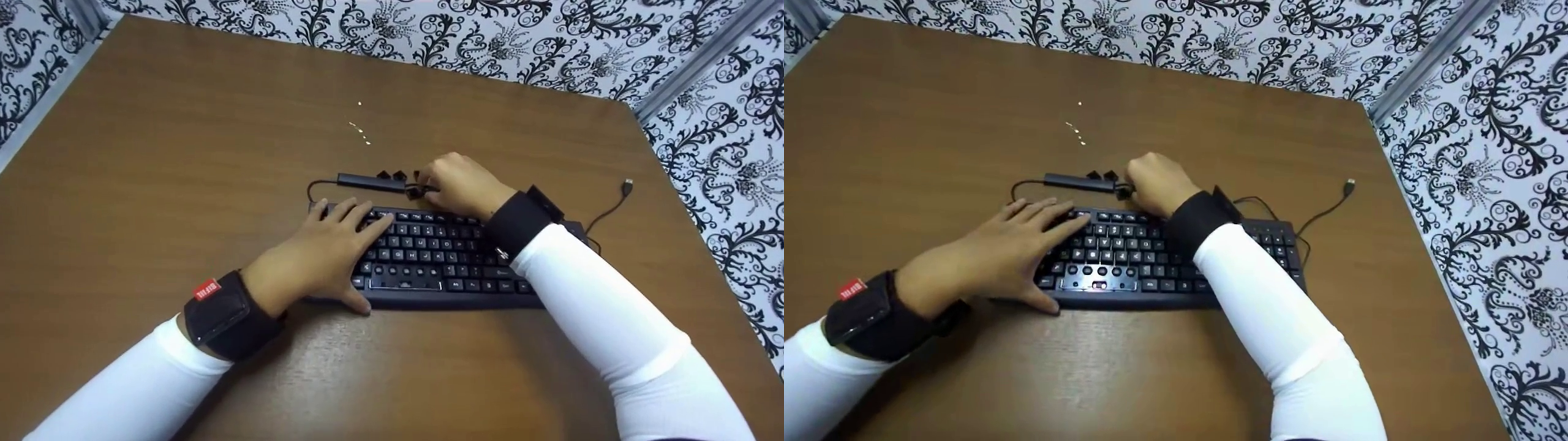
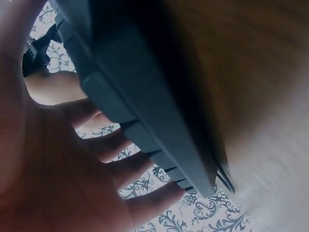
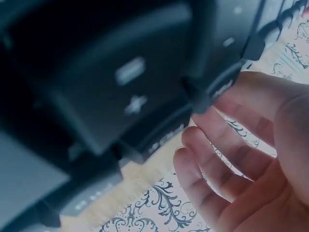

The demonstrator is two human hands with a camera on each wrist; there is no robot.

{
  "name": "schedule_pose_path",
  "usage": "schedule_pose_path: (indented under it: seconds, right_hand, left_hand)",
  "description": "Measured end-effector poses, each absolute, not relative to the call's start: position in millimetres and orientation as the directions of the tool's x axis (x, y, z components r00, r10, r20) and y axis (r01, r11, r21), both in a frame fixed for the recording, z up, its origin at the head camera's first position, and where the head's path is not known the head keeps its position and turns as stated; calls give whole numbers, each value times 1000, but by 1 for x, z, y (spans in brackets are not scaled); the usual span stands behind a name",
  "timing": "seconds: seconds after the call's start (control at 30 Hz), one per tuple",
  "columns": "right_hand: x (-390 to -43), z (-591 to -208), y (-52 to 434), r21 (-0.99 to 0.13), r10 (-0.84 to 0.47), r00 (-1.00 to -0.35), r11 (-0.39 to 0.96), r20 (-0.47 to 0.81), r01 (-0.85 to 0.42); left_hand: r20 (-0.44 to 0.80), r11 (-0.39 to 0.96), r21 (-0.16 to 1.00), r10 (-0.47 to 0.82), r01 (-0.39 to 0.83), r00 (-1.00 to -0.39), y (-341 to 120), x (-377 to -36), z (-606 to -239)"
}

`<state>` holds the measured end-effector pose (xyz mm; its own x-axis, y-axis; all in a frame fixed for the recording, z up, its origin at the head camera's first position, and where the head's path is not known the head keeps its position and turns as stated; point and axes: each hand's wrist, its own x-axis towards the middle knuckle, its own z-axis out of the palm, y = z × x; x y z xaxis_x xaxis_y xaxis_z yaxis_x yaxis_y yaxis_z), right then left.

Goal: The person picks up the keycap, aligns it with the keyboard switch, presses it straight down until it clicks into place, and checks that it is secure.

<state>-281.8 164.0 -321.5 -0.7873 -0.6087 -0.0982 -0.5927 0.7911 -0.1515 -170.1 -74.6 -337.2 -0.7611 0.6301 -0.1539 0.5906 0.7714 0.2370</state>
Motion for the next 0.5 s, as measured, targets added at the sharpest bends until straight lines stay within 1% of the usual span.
schedule_pose_path:
  seconds: [0.13,0.3,0.5]
  right_hand:
    - [-268,-317,169,-157,-659,-751,747,-48,-646]
    - [-239,-308,174,-153,-711,-702,691,33,-707]
    - [-204,-308,177,-179,-729,-672,649,128,-739]
  left_hand:
    - [-127,763,217,640,609,-758,-76,-169,-339]
    - [-109,765,193,639,614,-761,-78,-170,-342]
    - [-114,765,187,640,616,-760,-78,-176,-342]
